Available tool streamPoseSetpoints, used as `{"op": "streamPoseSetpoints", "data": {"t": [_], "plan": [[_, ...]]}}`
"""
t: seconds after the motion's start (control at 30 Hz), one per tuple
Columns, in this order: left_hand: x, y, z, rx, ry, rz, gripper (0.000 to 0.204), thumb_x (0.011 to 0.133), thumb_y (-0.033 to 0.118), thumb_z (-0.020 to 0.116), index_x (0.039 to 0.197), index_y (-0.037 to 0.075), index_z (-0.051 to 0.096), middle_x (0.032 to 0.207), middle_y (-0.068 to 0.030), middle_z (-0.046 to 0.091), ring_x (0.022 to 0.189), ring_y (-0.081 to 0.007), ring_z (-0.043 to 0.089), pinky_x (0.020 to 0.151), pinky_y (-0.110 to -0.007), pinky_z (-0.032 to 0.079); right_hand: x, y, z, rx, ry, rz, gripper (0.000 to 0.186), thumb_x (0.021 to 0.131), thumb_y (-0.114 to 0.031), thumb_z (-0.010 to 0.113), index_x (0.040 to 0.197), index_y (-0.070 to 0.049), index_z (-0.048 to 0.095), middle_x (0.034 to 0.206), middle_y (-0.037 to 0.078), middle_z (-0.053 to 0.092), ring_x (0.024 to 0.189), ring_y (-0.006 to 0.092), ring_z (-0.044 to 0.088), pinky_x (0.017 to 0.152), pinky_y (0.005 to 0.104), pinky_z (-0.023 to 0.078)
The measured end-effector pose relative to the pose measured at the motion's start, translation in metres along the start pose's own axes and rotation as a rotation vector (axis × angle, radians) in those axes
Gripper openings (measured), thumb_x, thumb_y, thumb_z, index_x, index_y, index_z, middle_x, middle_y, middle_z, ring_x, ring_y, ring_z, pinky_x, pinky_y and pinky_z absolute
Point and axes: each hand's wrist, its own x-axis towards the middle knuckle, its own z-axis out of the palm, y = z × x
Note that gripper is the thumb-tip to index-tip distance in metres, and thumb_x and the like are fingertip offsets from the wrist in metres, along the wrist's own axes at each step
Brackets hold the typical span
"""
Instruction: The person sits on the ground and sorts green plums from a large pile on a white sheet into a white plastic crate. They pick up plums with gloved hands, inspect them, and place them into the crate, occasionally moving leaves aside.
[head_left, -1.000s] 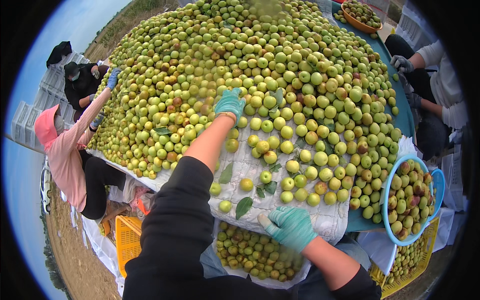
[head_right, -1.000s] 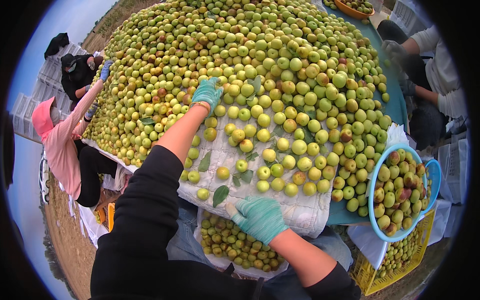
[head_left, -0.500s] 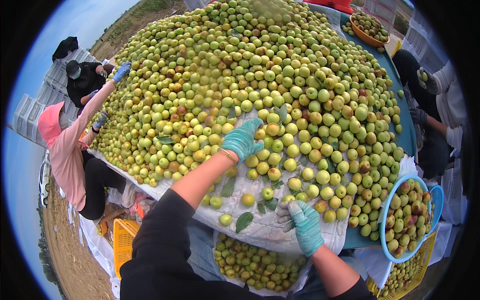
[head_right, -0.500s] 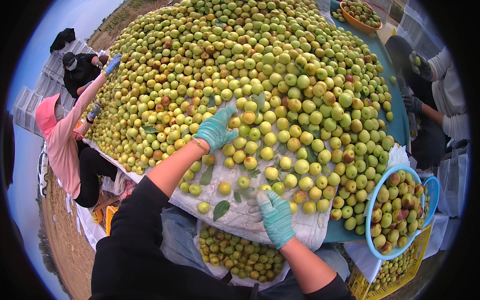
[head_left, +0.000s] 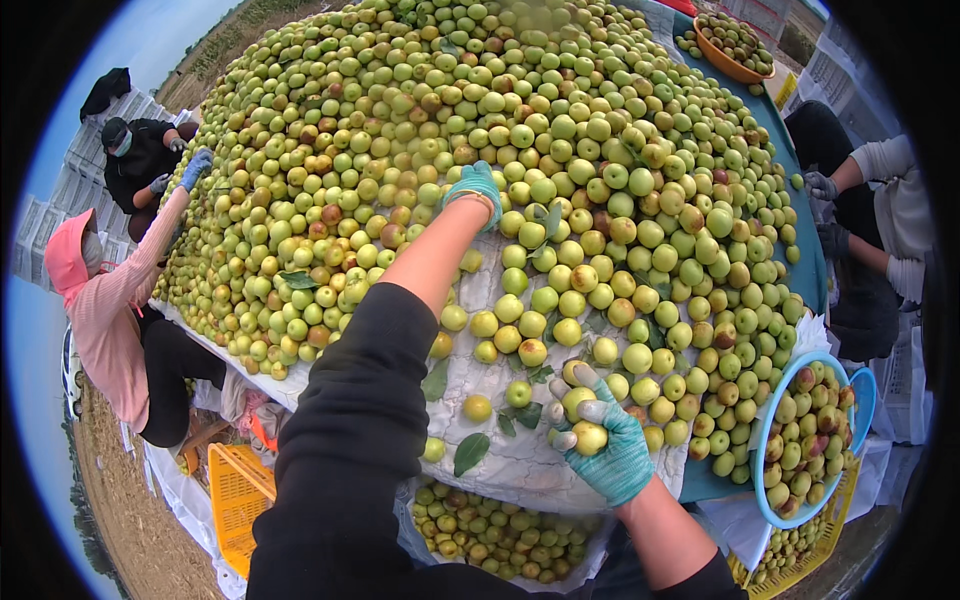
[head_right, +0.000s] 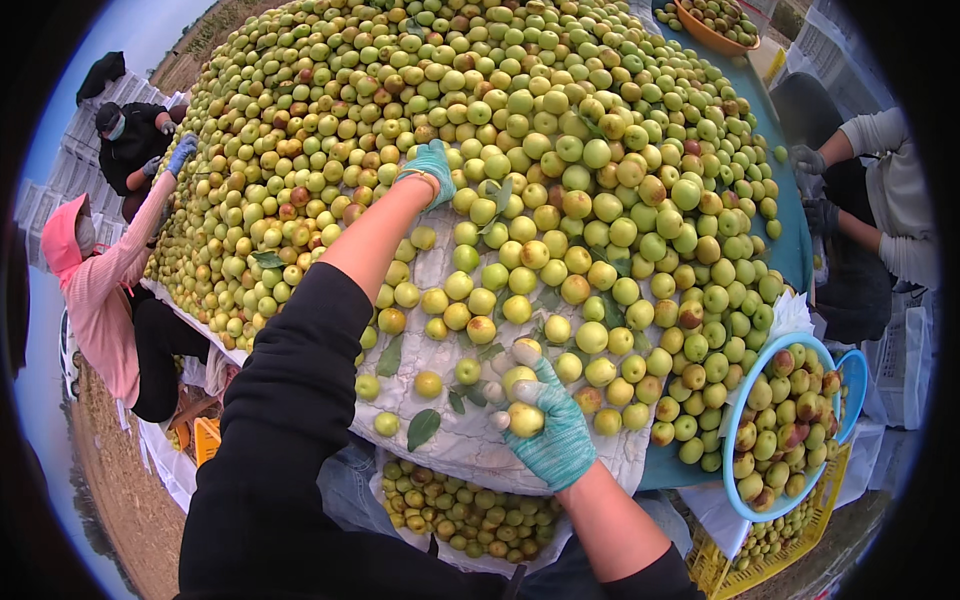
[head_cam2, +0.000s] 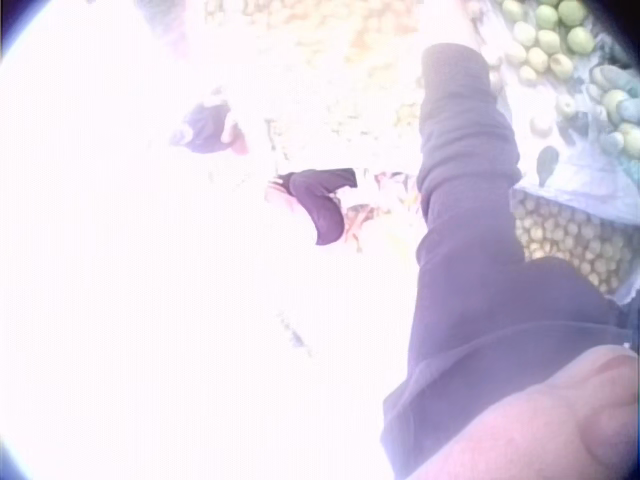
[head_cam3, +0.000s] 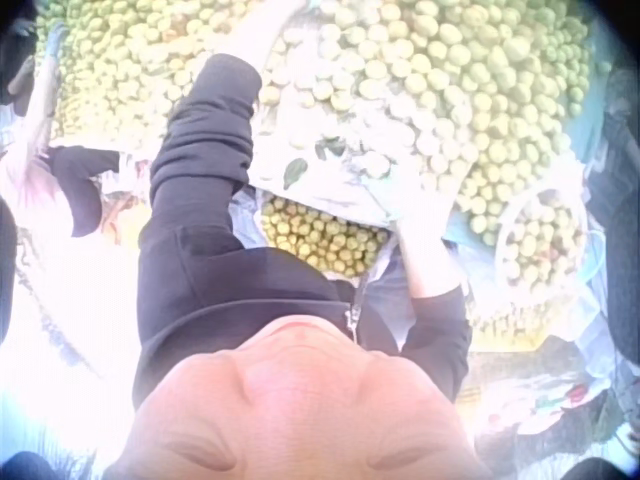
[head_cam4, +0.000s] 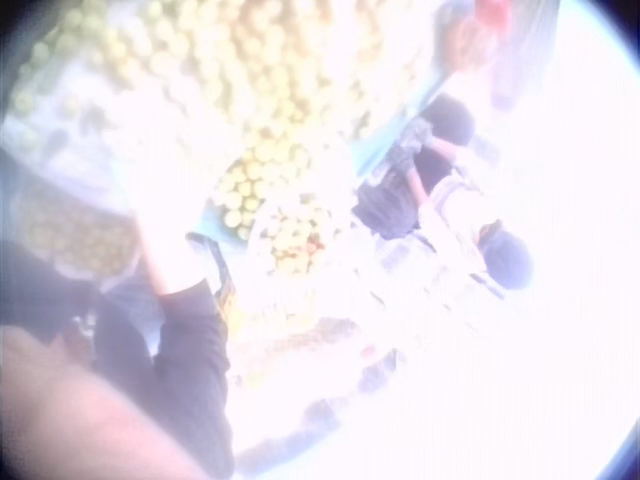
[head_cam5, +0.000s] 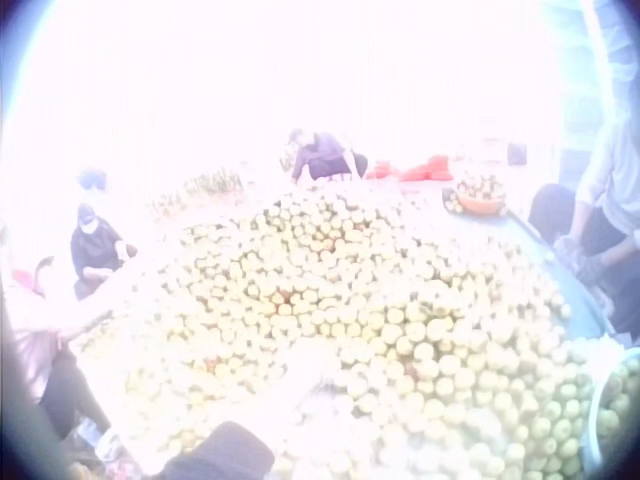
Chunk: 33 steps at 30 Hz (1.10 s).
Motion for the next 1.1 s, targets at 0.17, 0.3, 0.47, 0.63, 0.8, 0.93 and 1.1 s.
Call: {"op": "streamPoseSetpoints", "data": {"t": [0.17, 0.3, 0.47, 0.63, 0.8, 0.93, 1.1], "plan": [[-0.083, -0.001, 0.008, -0.439, 0.288, 0.127, 0.044, 0.073, 0.015, 0.067, 0.113, 0.006, 0.050, 0.125, -0.0180, 0.043, 0.116, -0.0351, 0.050, 0.095, -0.044, 0.045, 0.004, -0.005, 0.009, 0.121, -0.004, -0.001, 0.042, 0.088, -0.025, 0.061, 0.125, -0.014, 0.046, 0.110, 0.007, 0.052, 0.077, 0.0189, 0.055, 0.056, 0.0264, 0.049], [-0.197, 0.038, 0.013, -0.804, 0.310, 0.628, 0.043, 0.078, 0.020, 0.066, 0.116, 0.006, 0.051, 0.119, -0.0158, 0.048, 0.112, -0.0296, 0.050, 0.098, -0.041, 0.041, 0.006, -0.011, 0.018, 0.165, 0.070, -0.165, 0.057, 0.087, -0.046, 0.056, 0.131, -0.011, 0.044, 0.124, 0.009, 0.051, 0.107, 0.0247, 0.053, 0.079, 0.0386, 0.051], [-0.143, 0.066, -0.003, -0.740, 0.311, 0.781, 0.025, 0.094, 0.024, 0.051, 0.104, 0.004, 0.061, 0.108, -0.0138, 0.060, 0.104, -0.0314, 0.055, 0.091, -0.040, 0.044, 0.005, -0.028, 0.019, 0.383, -0.071, -0.126, 0.054, 0.087, -0.052, 0.053, 0.131, -0.020, 0.047, 0.134, 0.006, 0.048, 0.119, 0.0252, 0.046, 0.091, 0.0463, 0.046], [0.028, 0.054, -0.020, -0.320, 0.111, 0.302, 0.044, 0.085, 0.028, 0.064, 0.121, 0.005, 0.055, 0.120, -0.0171, 0.059, 0.109, -0.0294, 0.058, 0.094, -0.038, 0.046, 0.002, -0.035, 0.017, 0.203, -0.200, -0.122, 0.064, 0.085, -0.050, 0.054, 0.140, -0.025, 0.033, 0.130, 0.009, 0.045, 0.109, 0.0282, 0.051, 0.053, 0.0310, 0.051], [0.047, 0.068, -0.022, -0.147, -0.106, 0.232, 0.077, 0.075, 0.043, 0.067, 0.143, 0.024, 0.036, 0.143, -0.0143, 0.041, 0.128, -0.0327, 0.044, 0.103, -0.042, 0.041, -0.002, -0.033, 0.023, 0.167, -0.248, -0.050, 0.070, 0.085, -0.046, 0.055, 0.144, -0.021, 0.027, 0.130, 0.013, 0.045, 0.106, 0.0310, 0.053, 0.049, 0.0299, 0.053], [0.028, 0.075, -0.034, -0.282, -0.339, 0.287, 0.074, 0.079, 0.041, 0.064, 0.143, 0.015, 0.036, 0.141, -0.0131, 0.045, 0.126, -0.0272, 0.046, 0.102, -0.040, 0.041, -0.006, -0.029, 0.026, -0.001, -0.246, -0.037, 0.078, 0.085, -0.045, 0.055, 0.148, -0.015, 0.020, 0.129, 0.015, 0.045, 0.103, 0.0304, 0.057, 0.047, 0.0279, 0.055], [0.010, 0.068, -0.037, -0.177, -0.412, 0.312, 0.080, 0.074, 0.046, 0.065, 0.141, 0.013, 0.038, 0.142, -0.0154, 0.042, 0.126, -0.0290, 0.045, 0.101, -0.042, 0.041, -0.007, -0.021, 0.022, -0.034, -0.251, 0.031, 0.085, 0.082, -0.050, 0.057, 0.148, -0.013, 0.017, 0.131, 0.022, 0.042, 0.105, 0.0315, 0.059, 0.042, 0.0269, 0.056]]}}
